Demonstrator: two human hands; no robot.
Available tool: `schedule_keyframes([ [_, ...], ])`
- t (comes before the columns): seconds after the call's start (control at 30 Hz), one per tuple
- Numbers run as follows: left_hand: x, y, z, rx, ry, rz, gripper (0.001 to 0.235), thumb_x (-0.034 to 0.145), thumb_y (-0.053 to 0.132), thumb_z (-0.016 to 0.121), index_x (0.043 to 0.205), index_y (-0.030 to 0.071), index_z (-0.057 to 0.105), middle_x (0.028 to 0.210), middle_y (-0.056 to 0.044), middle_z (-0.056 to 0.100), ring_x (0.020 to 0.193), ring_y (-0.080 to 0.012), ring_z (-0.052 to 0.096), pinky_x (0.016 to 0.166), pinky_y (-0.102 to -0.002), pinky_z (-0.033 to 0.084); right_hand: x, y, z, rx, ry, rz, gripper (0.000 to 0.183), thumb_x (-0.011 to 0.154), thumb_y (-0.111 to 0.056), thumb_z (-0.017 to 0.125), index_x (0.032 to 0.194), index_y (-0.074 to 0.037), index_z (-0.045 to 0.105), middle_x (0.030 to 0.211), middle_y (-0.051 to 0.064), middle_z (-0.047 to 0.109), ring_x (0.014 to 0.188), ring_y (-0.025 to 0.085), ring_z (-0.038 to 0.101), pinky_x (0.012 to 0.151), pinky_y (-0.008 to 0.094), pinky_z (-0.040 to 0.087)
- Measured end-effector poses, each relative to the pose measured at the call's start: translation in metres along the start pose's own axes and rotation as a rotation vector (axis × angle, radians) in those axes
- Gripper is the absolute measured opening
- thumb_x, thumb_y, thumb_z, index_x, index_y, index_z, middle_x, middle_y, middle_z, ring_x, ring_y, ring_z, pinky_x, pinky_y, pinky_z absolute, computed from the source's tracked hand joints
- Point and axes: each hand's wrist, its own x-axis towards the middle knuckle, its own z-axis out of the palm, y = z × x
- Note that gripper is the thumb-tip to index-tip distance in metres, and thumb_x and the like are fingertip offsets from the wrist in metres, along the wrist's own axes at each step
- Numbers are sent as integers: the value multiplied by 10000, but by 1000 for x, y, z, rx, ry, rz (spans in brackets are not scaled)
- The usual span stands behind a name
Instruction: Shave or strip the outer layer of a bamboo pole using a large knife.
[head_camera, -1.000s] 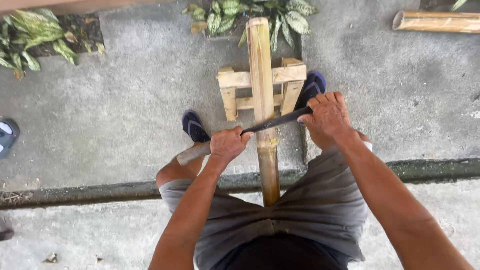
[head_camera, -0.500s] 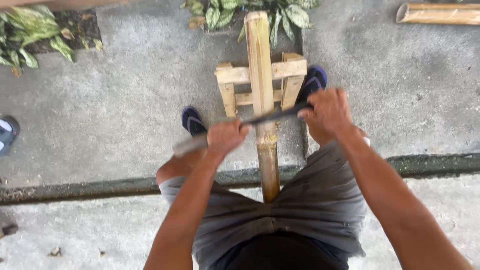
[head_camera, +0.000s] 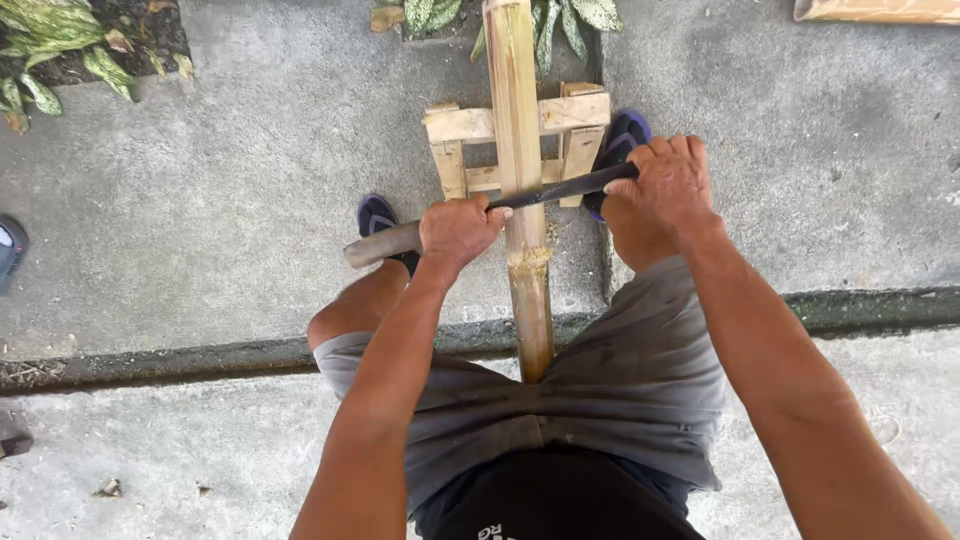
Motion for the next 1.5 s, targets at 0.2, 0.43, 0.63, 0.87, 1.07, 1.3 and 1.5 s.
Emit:
schedule_keyframes([
  [0.2,-39,0,18,-48,-156,-16,700,1001,710,293,938,145,700,611,-31,592,577,-216,660,539,-444,563,-28,-10,14,-153,-93,-48,690,859,-756,502,1137,-164,721,1091,62,657,1120,255,543,1065,472,313],
  [0.43,-30,-1,29,19,17,-11,731,993,729,291,903,128,698,620,-72,632,575,-259,658,557,-471,565,-22,-10,3,-101,2,-13,671,923,-740,507,1163,-153,726,1089,73,657,1134,270,554,1082,464,337],
  [0.63,-24,-4,22,-81,31,33,693,962,717,341,865,134,702,629,-111,679,575,-293,678,616,-506,563,-31,-10,6,-172,42,-34,634,864,-729,537,1089,-172,739,1070,65,664,1115,267,566,1040,471,348],
  [0.87,-20,-7,25,-41,63,64,683,978,714,385,862,130,718,668,-111,703,623,-294,694,645,-499,573,-23,-6,6,-178,88,-20,664,862,-741,512,1111,-171,745,1068,49,678,1115,270,574,1057,480,350],
  [1.07,-26,2,16,-88,-54,-7,681,989,715,382,978,119,711,793,-143,732,743,-328,726,712,-524,580,-24,-5,7,-142,41,-50,656,918,-736,506,1162,-176,744,1103,63,680,1122,280,574,1061,473,351],
  [1.3,-31,1,13,-106,-66,-7,652,940,710,430,966,132,729,811,-138,740,822,-325,724,827,-522,540,-27,-2,17,-147,37,-53,646,840,-746,541,1117,-200,747,1088,41,677,1149,263,554,1085,495,328],
  [1.5,-47,7,1,-76,-79,-40,623,996,674,400,984,134,711,792,-109,720,775,-305,720,738,-484,565,-28,-33,-29,-64,-67,16,580,860,-694,574,1200,-249,726,1101,83,650,1148,296,532,1097,500,279],
])
